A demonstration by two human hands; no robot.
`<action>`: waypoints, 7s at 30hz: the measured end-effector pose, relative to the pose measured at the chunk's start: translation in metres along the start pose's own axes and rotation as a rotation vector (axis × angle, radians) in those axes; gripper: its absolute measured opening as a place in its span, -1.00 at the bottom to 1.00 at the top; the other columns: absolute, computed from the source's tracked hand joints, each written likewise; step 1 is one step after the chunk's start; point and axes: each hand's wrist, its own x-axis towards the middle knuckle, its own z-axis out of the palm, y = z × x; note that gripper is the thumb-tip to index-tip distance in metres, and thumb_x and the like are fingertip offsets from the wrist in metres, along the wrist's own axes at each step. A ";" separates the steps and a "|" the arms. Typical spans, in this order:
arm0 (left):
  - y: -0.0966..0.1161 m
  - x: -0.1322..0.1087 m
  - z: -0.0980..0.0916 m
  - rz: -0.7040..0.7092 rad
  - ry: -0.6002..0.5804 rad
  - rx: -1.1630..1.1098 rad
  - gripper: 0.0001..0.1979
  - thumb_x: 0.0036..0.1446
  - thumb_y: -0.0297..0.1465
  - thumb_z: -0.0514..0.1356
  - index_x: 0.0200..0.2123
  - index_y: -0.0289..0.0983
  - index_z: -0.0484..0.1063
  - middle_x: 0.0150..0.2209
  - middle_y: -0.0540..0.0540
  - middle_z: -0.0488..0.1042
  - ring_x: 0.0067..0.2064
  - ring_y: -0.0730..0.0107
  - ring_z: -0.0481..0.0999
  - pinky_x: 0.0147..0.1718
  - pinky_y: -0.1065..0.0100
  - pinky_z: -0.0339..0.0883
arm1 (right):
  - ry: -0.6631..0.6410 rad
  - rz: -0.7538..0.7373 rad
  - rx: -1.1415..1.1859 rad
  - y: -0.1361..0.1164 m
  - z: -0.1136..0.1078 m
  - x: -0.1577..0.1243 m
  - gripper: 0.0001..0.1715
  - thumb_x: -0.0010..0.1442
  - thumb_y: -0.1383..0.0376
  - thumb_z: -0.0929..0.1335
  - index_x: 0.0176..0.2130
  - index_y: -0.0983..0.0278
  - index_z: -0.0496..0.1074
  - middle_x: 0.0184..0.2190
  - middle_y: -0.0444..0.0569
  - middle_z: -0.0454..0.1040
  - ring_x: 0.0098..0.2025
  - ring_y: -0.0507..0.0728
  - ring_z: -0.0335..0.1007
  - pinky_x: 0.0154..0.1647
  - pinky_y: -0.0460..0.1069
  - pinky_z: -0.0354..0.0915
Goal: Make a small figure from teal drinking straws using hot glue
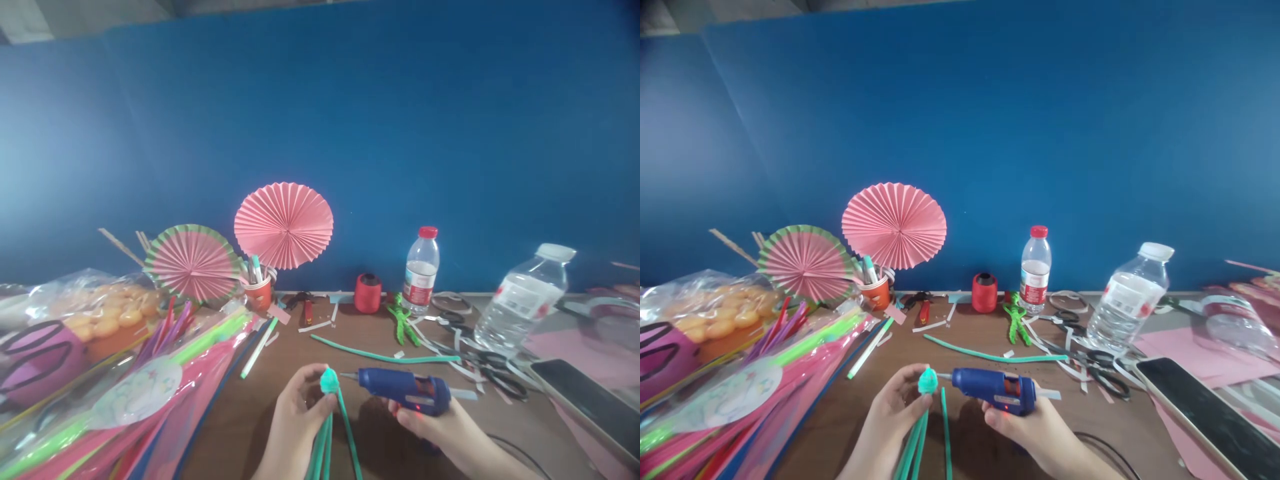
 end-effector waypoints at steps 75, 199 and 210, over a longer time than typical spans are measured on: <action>0.008 -0.006 0.008 -0.027 0.059 0.052 -0.66 -0.31 -0.46 0.35 -0.33 -0.28 0.47 -0.42 -0.07 0.53 -0.34 0.30 0.45 -0.40 0.40 0.28 | 0.079 0.111 -0.087 -0.008 0.012 -0.009 -0.63 -0.19 0.07 0.40 -0.48 0.31 0.36 -0.67 -0.21 0.18 -0.62 -0.03 0.01 -0.62 -0.11 0.02; 0.024 -0.008 0.012 0.020 0.170 0.091 -0.77 -0.26 -0.41 0.34 -0.43 -0.28 0.44 -0.42 -0.03 0.49 -0.33 0.36 0.41 -0.33 0.43 0.25 | 0.038 -0.379 -0.867 -0.039 -0.015 -0.002 -0.80 0.05 0.39 0.26 -0.26 0.22 0.36 -0.39 -0.04 0.43 -0.35 0.16 0.34 -0.33 -0.03 0.22; 0.014 -0.004 0.000 0.030 0.113 0.099 -0.80 -0.12 -0.44 0.29 -0.35 -0.27 0.38 -0.38 0.00 0.45 -0.29 0.42 0.38 -0.28 0.44 0.25 | 0.051 -0.481 -1.275 -0.019 -0.030 0.005 -0.18 -0.22 0.72 0.12 0.03 0.31 0.22 -0.05 0.10 0.33 0.01 0.23 0.21 0.01 0.15 0.07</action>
